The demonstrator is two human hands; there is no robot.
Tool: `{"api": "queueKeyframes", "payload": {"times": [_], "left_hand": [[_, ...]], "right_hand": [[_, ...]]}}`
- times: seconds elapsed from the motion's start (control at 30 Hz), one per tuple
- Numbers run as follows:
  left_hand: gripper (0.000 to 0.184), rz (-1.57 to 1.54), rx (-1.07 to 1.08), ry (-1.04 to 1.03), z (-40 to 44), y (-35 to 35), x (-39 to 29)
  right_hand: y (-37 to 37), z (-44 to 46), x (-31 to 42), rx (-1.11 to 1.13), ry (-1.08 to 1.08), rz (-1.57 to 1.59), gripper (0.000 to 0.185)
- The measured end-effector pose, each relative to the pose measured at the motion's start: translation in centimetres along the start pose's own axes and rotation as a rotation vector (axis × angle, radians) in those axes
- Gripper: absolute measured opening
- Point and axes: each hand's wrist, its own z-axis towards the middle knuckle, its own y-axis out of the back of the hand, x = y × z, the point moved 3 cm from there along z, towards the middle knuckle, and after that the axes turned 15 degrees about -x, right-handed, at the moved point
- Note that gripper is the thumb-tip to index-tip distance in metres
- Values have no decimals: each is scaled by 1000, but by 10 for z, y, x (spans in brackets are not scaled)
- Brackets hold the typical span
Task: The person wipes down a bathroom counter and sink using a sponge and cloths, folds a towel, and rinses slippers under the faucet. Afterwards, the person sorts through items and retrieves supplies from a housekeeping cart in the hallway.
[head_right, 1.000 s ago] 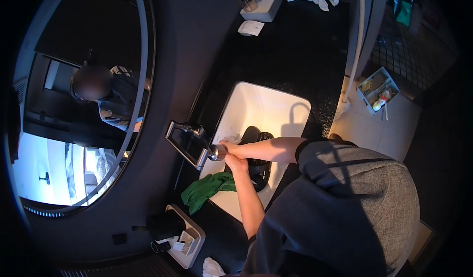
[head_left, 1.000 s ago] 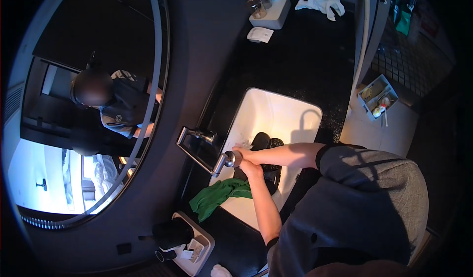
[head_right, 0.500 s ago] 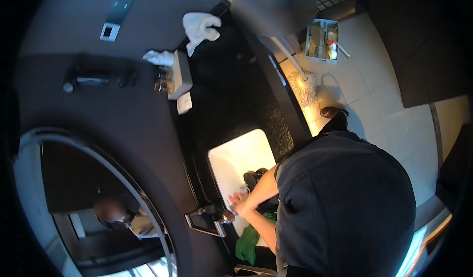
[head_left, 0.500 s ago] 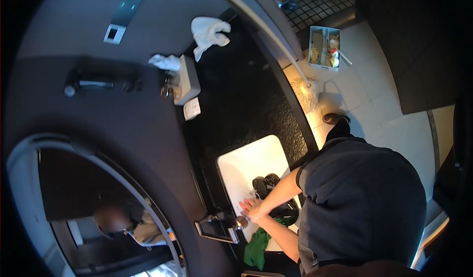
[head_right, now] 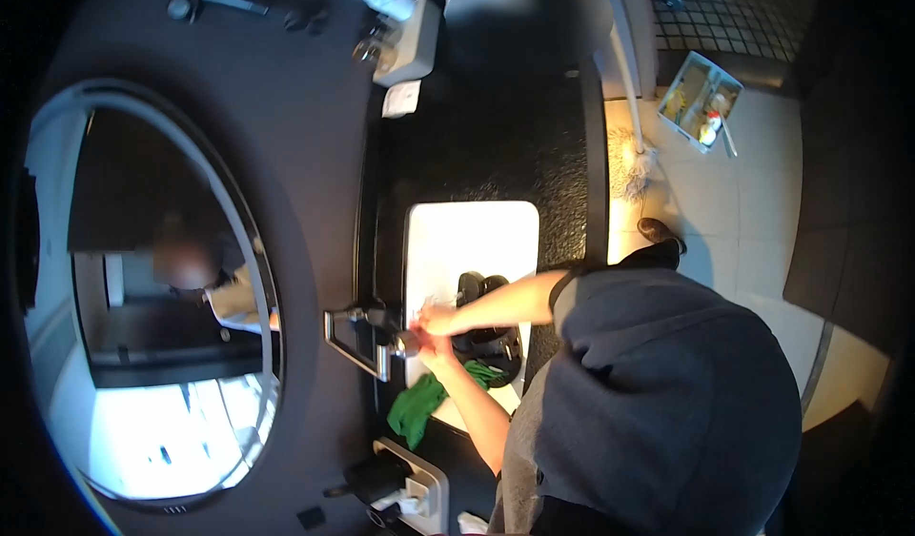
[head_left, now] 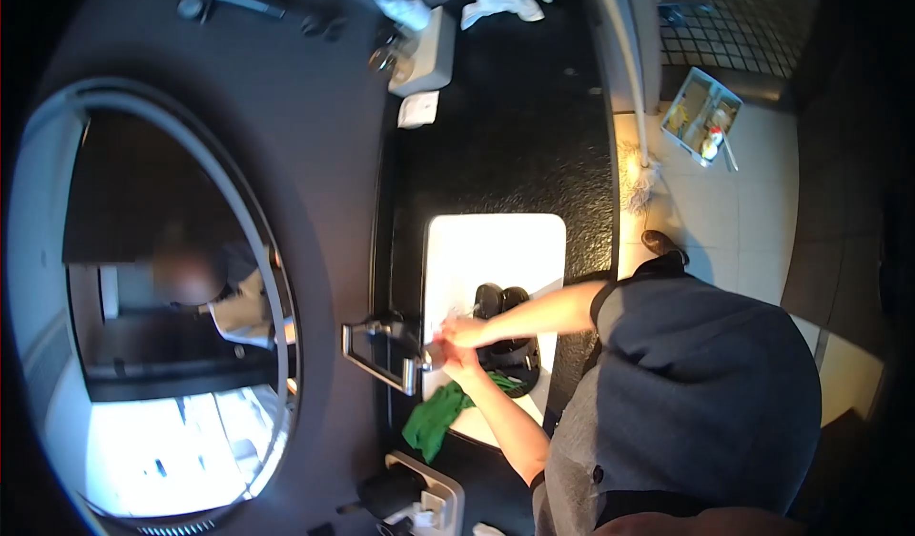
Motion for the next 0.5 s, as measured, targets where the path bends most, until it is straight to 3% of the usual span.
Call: {"api": "queueKeyframes", "payload": {"times": [0.03,0.07,0.13,0.2,0.23,0.27,0.37,0.4,0.47,0.5], "left_hand": [[33,-9,-60,11,-1,13,-4],[33,35,-189,10,-3,25,-7],[46,177,-475,20,-19,47,-1],[51,218,-435,-59,-36,54,7],[53,214,-371,-63,-42,58,9],[39,179,-349,-89,-50,56,14],[47,63,-238,-70,-59,63,26],[51,38,-220,-69,-65,61,30],[55,4,-207,-73,-64,56,32],[54,-11,-215,-77,-60,53,35]], "right_hand": [[55,-13,56,166,66,-391,38],[90,-20,77,224,-60,-574,38],[122,-15,66,331,239,-751,36],[173,-7,80,303,341,-590,30],[204,-3,81,213,554,-526,26],[232,7,78,97,550,-454,23],[308,31,98,18,654,-773,34],[322,34,88,-99,687,-973,40],[311,34,72,-251,643,-1161,50],[296,38,69,-87,561,-1048,54]]}}
